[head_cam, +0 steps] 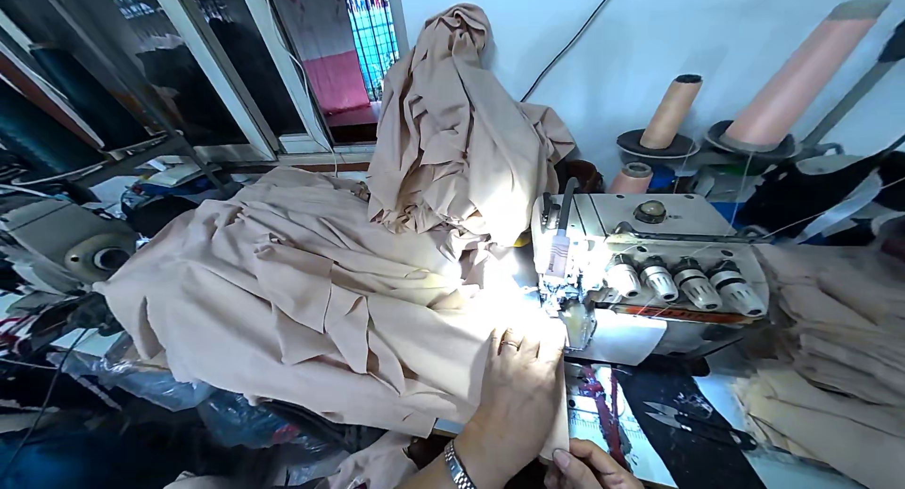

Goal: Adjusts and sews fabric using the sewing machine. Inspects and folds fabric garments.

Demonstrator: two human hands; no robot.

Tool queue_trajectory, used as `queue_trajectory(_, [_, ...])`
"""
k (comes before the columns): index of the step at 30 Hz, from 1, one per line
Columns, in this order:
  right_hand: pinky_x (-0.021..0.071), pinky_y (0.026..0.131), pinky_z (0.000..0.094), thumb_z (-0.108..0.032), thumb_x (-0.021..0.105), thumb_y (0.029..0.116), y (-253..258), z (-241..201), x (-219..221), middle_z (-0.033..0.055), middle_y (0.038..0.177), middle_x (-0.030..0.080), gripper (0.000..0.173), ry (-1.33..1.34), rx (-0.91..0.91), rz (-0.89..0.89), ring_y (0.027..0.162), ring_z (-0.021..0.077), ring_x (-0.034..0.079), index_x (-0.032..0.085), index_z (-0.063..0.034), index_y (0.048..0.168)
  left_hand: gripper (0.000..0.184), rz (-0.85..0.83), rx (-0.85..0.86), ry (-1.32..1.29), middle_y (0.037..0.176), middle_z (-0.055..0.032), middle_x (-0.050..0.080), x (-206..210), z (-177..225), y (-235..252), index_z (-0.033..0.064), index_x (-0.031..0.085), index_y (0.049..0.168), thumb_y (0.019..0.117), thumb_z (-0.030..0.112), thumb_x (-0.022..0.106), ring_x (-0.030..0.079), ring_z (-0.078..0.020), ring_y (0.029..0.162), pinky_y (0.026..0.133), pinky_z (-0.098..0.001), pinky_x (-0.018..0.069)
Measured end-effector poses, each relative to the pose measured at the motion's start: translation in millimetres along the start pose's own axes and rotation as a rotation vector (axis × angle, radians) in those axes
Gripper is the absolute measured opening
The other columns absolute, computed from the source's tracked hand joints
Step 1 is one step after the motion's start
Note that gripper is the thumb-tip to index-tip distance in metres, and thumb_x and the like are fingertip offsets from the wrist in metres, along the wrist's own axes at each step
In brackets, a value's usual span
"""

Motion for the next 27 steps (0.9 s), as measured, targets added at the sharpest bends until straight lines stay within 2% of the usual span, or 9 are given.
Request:
queue_trajectory(4, [0.0615, 0.067, 0.0264, 0.008, 0.054, 0.0961, 5, -5, 1, 0.0005, 0.081, 0.075, 0.023, 0.017, -0.016, 0.002, 0.067, 0.009, 0.071, 0.073, -0.0062, 0.096, 0.034, 0.024, 0.018, -0.016, 0.125, -0.0062, 0.072, -1, -1, 4, 0.0161, 0.074, 0.125, 0.0965, 0.013, 0.055, 0.068, -0.0267, 0.115, 0.097, -0.0474, 0.0544])
queue_trajectory(7, [0.0612, 0.066, 0.0261, 0.008, 0.054, 0.0966, 12, -10, 3, 0.002, 0.081, 0.076, 0.022, 0.033, -0.02, 0.021, 0.067, 0.0096, 0.071, 0.072, -0.0051, 0.096, 0.028, 0.025, 0.022, -0.098, 0.106, -0.007, 0.075, -4, -10, 10, 0.0109, 0.076, 0.118, 0.0969, 0.012, 0.057, 0.071, -0.0254, 0.097, 0.087, -0.0425, 0.0578])
queue_trajectory(9, [0.0611, 0.064, 0.0254, 0.007, 0.053, 0.0963, 22, -17, 5, 0.0025, 0.081, 0.075, 0.02, 0.013, -0.019, 0.058, 0.066, 0.0096, 0.071, 0.07, -0.0036, 0.095, 0.027, -0.137, -0.032, -0.135, 0.099, -0.0143, 0.074, -1, -23, 19, -0.0011, 0.071, 0.117, 0.0947, 0.009, 0.06, 0.071, -0.0296, 0.091, 0.086, -0.0433, 0.0573])
queue_trajectory(12, [0.0596, 0.06, 0.0247, 0.003, 0.053, 0.0961, 47, -25, 9, 0.0047, 0.078, 0.074, 0.016, -0.006, -0.03, 0.108, 0.063, 0.0105, 0.069, 0.068, -0.0004, 0.093, 0.03, -0.449, -0.224, -0.262, 0.109, -0.0241, 0.069, 7, -47, 37, -0.01, 0.066, 0.118, 0.094, 0.008, 0.062, 0.066, -0.0344, 0.108, 0.099, -0.0459, 0.0501])
queue_trajectory(15, [0.0587, 0.055, 0.0231, 0.003, 0.053, 0.0954, 75, -32, 14, 0.0055, 0.073, 0.072, 0.016, 0.019, -0.041, 0.171, 0.058, 0.0101, 0.067, 0.067, 0.0008, 0.087, 0.025, -0.375, -0.27, -0.422, 0.105, -0.0192, 0.069, 8, -66, 55, -0.0032, 0.068, 0.112, 0.0921, 0.011, 0.068, 0.066, -0.0297, 0.101, 0.092, -0.0455, 0.0526])
queue_trajectory(18, [0.0526, 0.048, 0.0195, 0.002, 0.052, 0.1003, 95, -35, 16, 0.0015, 0.059, 0.063, 0.031, -0.026, 0.045, 0.272, 0.049, 0.0069, 0.061, 0.058, -0.0053, 0.071, 0.035, -0.383, -0.291, -0.446, 0.117, -0.0265, 0.066, 17, -76, 79, -0.0095, 0.063, 0.123, 0.0951, 0.011, 0.067, 0.063, -0.036, 0.115, 0.103, -0.0477, 0.0461])
queue_trajectory(21, [0.0452, 0.043, 0.0178, 0.002, 0.05, 0.0988, 104, -33, 15, 0.0002, 0.053, 0.057, 0.037, -0.041, 0.022, 0.285, 0.043, 0.005, 0.053, 0.056, -0.0063, 0.063, 0.031, -0.105, -0.253, -0.624, 0.122, -0.021, 0.067, 34, -100, 98, -0.0062, 0.061, 0.128, 0.102, 0.008, 0.056, 0.063, -0.0255, 0.118, 0.106, -0.0386, 0.0472])
queue_trajectory(24, [0.0494, 0.046, 0.018, 0.0, 0.048, 0.1028, 96, -27, 15, 0.0, 0.056, 0.059, 0.034, -0.03, 0.035, 0.29, 0.047, 0.0056, 0.056, 0.059, -0.0043, 0.071, 0.024, 0.183, -0.104, -0.372, 0.115, -0.0161, 0.072, 18, -116, 108, -0.0011, 0.07, 0.119, 0.0985, 0.007, 0.06, 0.068, -0.026, 0.111, 0.101, -0.043, 0.0521])
queue_trajectory(27, [0.053, 0.051, 0.0187, -0.007, 0.04, 0.1067, 77, -22, 21, -0.0031, 0.059, 0.062, 0.037, -0.09, 0.027, 0.217, 0.051, 0.0047, 0.06, 0.063, -0.0058, 0.077, 0.031, -0.012, -0.29, 0.0, 0.121, -0.0188, 0.068, -12, -137, 91, 0.0055, 0.065, 0.127, 0.1021, 0.023, 0.061, 0.063, -0.0385, 0.115, 0.098, -0.06, 0.0464])
Point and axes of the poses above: each hand's wrist, its own y-axis towards the middle knuckle, its own x-axis out of the palm, z = x × y, the point moved 9 cm from there along y, towards the middle knuckle
